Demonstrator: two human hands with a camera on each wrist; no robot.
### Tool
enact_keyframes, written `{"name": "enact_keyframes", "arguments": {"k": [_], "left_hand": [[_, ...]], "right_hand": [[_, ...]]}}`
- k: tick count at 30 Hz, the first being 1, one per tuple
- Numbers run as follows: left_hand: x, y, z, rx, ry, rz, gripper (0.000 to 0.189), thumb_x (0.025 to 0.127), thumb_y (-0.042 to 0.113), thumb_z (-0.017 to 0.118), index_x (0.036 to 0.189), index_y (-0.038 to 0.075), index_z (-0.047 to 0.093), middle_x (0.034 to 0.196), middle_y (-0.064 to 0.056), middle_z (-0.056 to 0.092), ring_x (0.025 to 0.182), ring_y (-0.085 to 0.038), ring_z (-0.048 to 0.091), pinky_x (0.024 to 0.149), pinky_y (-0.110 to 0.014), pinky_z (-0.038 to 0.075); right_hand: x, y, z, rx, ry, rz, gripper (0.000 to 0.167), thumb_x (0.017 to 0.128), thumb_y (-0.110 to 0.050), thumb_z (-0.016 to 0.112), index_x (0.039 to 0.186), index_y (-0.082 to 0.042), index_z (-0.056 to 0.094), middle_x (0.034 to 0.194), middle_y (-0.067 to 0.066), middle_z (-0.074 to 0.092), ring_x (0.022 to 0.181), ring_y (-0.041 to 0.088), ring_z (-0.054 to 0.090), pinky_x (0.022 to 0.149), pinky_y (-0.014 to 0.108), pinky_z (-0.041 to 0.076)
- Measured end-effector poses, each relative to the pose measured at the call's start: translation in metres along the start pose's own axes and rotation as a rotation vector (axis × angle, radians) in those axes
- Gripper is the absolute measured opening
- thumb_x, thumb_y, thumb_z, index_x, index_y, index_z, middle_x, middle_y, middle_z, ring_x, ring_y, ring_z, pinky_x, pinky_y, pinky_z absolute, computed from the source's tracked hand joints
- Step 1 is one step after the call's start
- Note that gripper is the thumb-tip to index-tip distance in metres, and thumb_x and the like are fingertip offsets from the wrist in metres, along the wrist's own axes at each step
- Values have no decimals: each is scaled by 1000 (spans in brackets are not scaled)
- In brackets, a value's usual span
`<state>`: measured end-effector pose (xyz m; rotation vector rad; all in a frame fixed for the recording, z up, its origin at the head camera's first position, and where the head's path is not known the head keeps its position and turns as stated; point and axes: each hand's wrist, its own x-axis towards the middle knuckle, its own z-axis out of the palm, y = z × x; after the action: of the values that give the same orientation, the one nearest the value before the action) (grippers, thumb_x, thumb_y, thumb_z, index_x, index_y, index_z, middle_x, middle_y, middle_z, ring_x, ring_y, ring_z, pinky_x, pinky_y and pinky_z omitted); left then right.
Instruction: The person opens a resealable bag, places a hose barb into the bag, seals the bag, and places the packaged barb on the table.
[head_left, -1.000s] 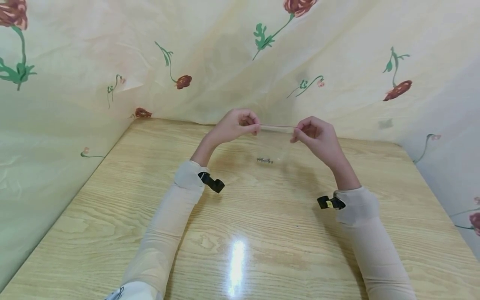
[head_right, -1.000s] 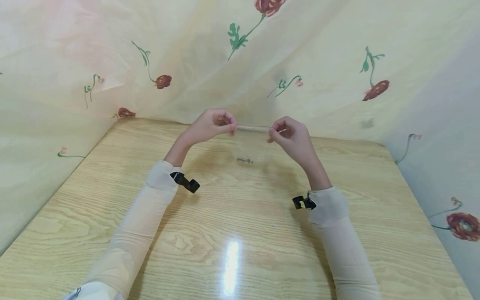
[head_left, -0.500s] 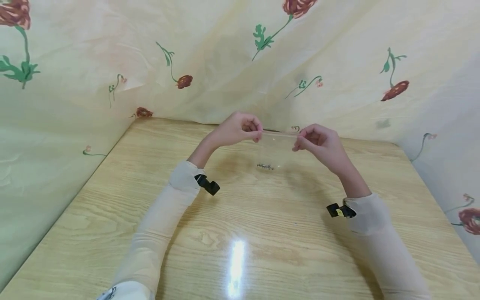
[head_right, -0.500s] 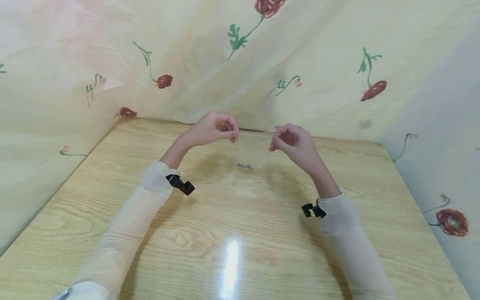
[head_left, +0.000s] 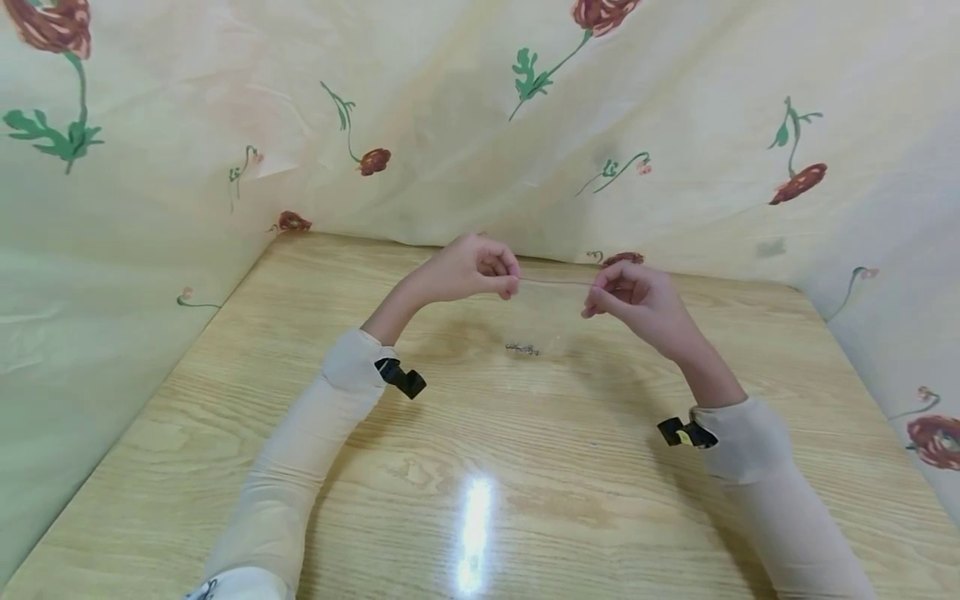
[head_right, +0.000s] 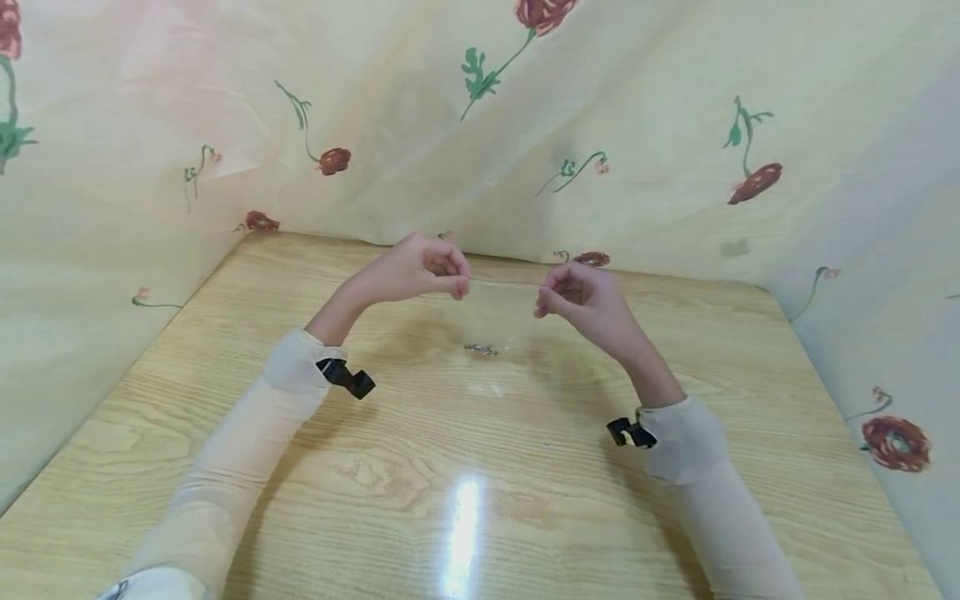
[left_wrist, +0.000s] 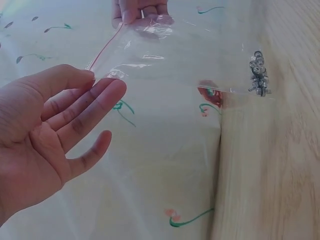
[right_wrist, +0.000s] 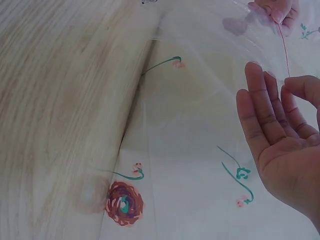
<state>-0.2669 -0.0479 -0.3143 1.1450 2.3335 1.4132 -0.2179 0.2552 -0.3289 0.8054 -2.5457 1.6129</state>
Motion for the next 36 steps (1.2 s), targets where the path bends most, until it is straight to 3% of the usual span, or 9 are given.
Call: {"name": "enact_keyframes", "arguments": {"k": [13,22,29,36], "left_hand": [[3,-15,3,-70,36,-20,13,97,5,67,103,-6,68,92,-15,73,88,-34,71,85,-34,58],[4,-24,4,-88,69,-25,13,98,5,66,104,-6,68,91,-14,72,87,-30,72,83,-33,59],[5,-23,4,-111,79,-27,11,97,4,67,103,-5,68,91,-14,72,89,-34,71,84,-34,58],[10,-25,3,-96,90,-49,15,97,5,66,106,-7,68,92,-13,73,86,-24,72,85,-33,58]], "right_hand": [[9,11,5,-38,38,38,18,100,-10,64,107,7,62,94,17,71,81,13,74,80,23,58],[12,16,8,-30,76,60,16,100,-9,63,107,6,63,92,9,70,79,18,72,78,24,59],[16,18,9,-22,99,46,14,99,-7,64,104,6,63,88,4,71,77,20,72,75,23,59],[21,17,6,-32,102,66,16,100,-9,64,104,6,63,88,3,72,76,16,73,75,22,58]]}}
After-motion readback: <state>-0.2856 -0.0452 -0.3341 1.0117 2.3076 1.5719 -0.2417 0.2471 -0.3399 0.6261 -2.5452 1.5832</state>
